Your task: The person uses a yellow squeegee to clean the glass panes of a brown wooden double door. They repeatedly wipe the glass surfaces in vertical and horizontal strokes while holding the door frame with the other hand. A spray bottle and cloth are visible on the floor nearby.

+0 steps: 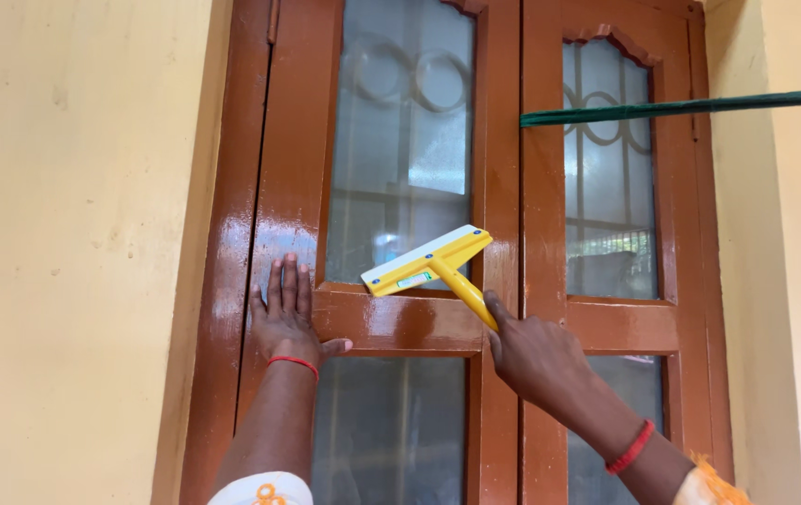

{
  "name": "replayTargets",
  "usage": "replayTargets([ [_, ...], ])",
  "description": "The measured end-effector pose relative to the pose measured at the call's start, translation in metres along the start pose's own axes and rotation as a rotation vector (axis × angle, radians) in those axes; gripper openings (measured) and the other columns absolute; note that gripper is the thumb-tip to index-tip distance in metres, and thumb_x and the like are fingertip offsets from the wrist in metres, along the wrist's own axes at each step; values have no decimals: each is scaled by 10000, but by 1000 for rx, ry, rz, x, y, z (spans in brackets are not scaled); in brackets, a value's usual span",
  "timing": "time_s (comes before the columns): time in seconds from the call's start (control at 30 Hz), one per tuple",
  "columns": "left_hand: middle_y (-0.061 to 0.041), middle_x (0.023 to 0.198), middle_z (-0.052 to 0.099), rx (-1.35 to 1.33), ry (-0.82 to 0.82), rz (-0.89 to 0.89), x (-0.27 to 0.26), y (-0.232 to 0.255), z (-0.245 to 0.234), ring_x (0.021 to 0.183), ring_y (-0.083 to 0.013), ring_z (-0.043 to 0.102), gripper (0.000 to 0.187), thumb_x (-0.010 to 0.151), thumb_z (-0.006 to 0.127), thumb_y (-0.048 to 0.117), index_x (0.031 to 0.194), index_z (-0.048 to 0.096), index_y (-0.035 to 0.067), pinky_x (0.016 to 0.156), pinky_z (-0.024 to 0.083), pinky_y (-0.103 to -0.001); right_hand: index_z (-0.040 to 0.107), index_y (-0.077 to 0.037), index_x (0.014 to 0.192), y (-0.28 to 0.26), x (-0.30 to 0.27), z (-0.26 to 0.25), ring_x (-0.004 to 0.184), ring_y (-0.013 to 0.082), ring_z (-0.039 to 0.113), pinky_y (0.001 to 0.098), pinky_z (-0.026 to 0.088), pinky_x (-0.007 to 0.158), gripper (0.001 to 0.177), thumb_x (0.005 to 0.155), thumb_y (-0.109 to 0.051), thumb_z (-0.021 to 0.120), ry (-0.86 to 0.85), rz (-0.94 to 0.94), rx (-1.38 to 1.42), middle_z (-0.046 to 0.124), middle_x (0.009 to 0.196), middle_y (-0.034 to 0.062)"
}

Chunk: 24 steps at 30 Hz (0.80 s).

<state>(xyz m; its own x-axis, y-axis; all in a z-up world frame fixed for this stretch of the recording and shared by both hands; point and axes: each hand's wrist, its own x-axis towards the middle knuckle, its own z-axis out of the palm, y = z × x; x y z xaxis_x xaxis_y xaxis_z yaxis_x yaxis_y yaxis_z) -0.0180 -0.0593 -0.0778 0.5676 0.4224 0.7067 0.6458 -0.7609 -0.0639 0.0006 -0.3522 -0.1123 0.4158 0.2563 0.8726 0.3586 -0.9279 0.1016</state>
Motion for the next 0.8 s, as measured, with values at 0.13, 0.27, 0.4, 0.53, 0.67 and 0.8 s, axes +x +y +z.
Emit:
replayTargets([
  [0.13, -99, 1680, -350, -18, 6, 6, 4, -1, 2, 1512, -272, -340, 1457, 701, 472, 996, 1616, -251, 123, 1243, -39, -516, 235, -172, 1599, -3, -4, 8, 653, 409, 684, 558, 542, 653, 677, 993, -334, 490, -54, 37, 11, 694, 679, 185],
  [0.27, -99, 1674, -363, -28, -17, 8, 6, -2, 6, 1506, -268, -356, 1478, 680, 478, 1006, 1614, -257, 128, 1241, -33, -516, 250, -282, 1592, 6, -9, 13, 675, 405, 688, 551, 535, 683, 646, 999, -367, 491, -106, 152, 149, 702, 704, 192],
  [0.4, -116, 1660, -385, -23, -49, -10, 11, 1, 2, 1486, -288, -375, 1512, 666, 483, 1018, 1606, -283, 113, 1233, -50, -530, 248, -286, 1592, 30, -30, 30, 684, 442, 675, 570, 500, 674, 706, 948, -304, 536, 83, 127, 320, 686, 692, 220],
  [0.53, -140, 1646, -416, 2, -128, -46, 13, 8, -3, 1473, -323, -396, 1492, 695, 473, 1010, 1595, -296, 102, 1220, -33, -560, 170, -344, 1623, 67, -51, 38, 714, 453, 679, 574, 492, 691, 751, 964, -327, 530, 75, 255, 317, 687, 703, 219],
  [0.67, -209, 1629, -402, 30, -167, -112, 17, 23, -10, 1458, -410, -379, 1510, 716, 550, 960, 1587, -276, 44, 1197, -21, -596, 240, -425, 1575, 94, -66, 50, 731, 452, 695, 578, 486, 715, 701, 950, -324, 544, 54, 334, 488, 692, 703, 243],
  [0.8, -298, 1628, -339, -270, -166, -74, 11, 35, -22, 1467, -468, -339, 1655, 628, 741, 892, 1585, -227, -49, 1179, 28, -689, 232, -459, 1580, 102, -56, 58, 753, 448, 689, 568, 495, 750, 682, 976, -348, 528, -37, 354, 400, 699, 734, 250],
])
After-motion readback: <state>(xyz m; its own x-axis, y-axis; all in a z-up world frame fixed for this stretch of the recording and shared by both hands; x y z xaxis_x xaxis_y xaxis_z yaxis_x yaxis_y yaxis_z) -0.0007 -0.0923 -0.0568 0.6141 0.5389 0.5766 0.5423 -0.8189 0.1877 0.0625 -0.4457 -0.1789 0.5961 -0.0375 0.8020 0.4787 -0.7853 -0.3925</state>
